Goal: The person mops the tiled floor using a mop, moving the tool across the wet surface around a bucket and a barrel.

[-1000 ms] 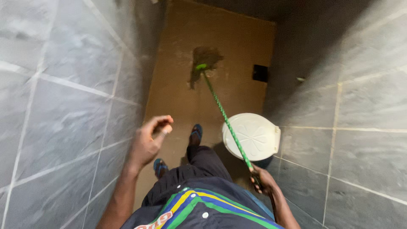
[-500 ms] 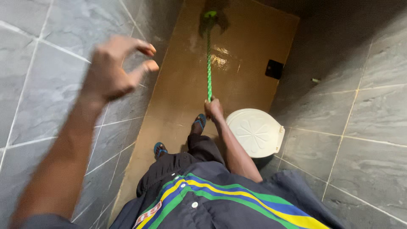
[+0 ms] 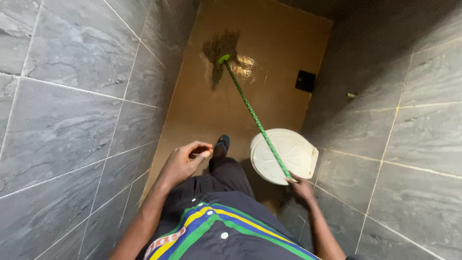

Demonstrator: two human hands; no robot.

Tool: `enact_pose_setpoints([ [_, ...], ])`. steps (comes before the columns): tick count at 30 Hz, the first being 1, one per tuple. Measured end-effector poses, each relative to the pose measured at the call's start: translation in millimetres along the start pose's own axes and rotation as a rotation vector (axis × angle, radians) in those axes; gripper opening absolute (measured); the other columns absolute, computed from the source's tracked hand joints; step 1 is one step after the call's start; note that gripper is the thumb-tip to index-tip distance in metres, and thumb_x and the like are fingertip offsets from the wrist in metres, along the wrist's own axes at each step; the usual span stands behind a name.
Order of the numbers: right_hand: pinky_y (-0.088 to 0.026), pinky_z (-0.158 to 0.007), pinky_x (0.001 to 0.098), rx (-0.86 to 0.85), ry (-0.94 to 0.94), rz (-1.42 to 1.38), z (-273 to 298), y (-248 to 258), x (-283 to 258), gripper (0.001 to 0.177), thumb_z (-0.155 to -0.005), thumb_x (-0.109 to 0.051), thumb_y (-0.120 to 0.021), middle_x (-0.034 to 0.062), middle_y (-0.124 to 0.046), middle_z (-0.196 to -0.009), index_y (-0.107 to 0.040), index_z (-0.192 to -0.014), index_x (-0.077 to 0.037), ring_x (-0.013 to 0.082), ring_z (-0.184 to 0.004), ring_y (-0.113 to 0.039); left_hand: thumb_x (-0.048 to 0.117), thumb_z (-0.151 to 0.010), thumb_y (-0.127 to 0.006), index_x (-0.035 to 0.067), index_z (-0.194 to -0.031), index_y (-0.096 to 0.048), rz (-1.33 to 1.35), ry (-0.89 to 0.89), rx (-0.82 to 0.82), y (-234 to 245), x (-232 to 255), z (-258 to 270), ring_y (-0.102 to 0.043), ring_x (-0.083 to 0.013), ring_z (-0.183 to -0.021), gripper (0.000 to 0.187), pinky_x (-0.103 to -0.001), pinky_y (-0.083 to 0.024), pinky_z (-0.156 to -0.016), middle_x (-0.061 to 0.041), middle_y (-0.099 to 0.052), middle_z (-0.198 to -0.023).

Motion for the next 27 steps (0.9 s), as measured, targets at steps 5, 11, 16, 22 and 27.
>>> enact_pose_setpoints([
  [5, -0.062, -0.064, 0.0344, 0.042, 0.197, -0.227, -86, -114, -139, 0.056, -0.109, -0.039, -0.081, 0.0042, -0.080, -0.084, -0.077, -0.156, -0.009, 0.0105, -0.071, -0.071, 0.025, -0.106, -0.082, 0.009, -0.124, -0.089, -0.137, -0.183, 0.287, 49, 44, 7, -0.088, -0.0233, -0.112, 0.025, -0.039, -0.066, -0.100, -0.009, -0.092, -0.119],
  [11, -0.056, -0.059, 0.0454, 0.076, 0.117, 0.050, -146, -193, -321, 0.048, -0.106, -0.046, -0.087, 0.0125, -0.077, -0.080, -0.079, -0.107, 0.001, 0.0251, -0.068, -0.074, 0.016, -0.107, -0.080, 0.006, -0.122, -0.080, -0.809, -0.765, 0.748, 160, 79, -3, -0.072, -0.0430, -0.143, 0.018, -0.067, -0.040, -0.143, -0.022, -0.081, -0.134],
  [16, -0.061, -0.088, 0.0599, 0.105, 0.416, 0.263, -133, -189, -334, 0.047, -0.095, -0.029, -0.085, 0.0240, -0.080, -0.106, -0.069, -0.133, -0.008, 0.0446, -0.102, -0.079, 0.044, -0.117, -0.068, 0.013, -0.167, -0.071, -1.067, -0.380, 0.988, 271, 70, -6, -0.018, -0.0659, -0.173, 0.058, -0.090, -0.006, -0.134, -0.035, -0.035, -0.193],
  [22, -0.066, -0.073, 0.0580, 0.057, 0.328, 0.381, -67, -105, -205, 0.073, -0.088, -0.002, -0.064, 0.0275, -0.081, -0.096, -0.066, -0.160, -0.016, 0.0434, -0.083, -0.084, 0.025, -0.115, -0.060, 0.022, -0.151, -0.072, -1.260, -0.379, 0.902, 291, 43, 7, -0.009, -0.0553, -0.188, 0.038, -0.086, 0.009, -0.141, -0.019, -0.032, -0.206],
  [27, -0.055, -0.060, 0.0528, -0.062, 0.008, 0.108, -28, -66, -155, 0.079, -0.101, -0.025, -0.080, 0.0163, -0.075, -0.077, -0.060, -0.177, -0.030, 0.0303, -0.061, -0.068, 0.036, -0.117, -0.062, 0.010, -0.123, -0.082, -0.758, -0.297, 0.807, 297, 30, -13, -0.021, -0.0605, -0.177, 0.034, -0.100, 0.009, -0.122, -0.013, -0.049, -0.191],
])
Point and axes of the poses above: each hand's wrist, its own z-axis away from the middle knuckle, its own y-axis out of the back of the hand, x = y × z, the point moved 3 cm from there along -z, towards the middle knuckle
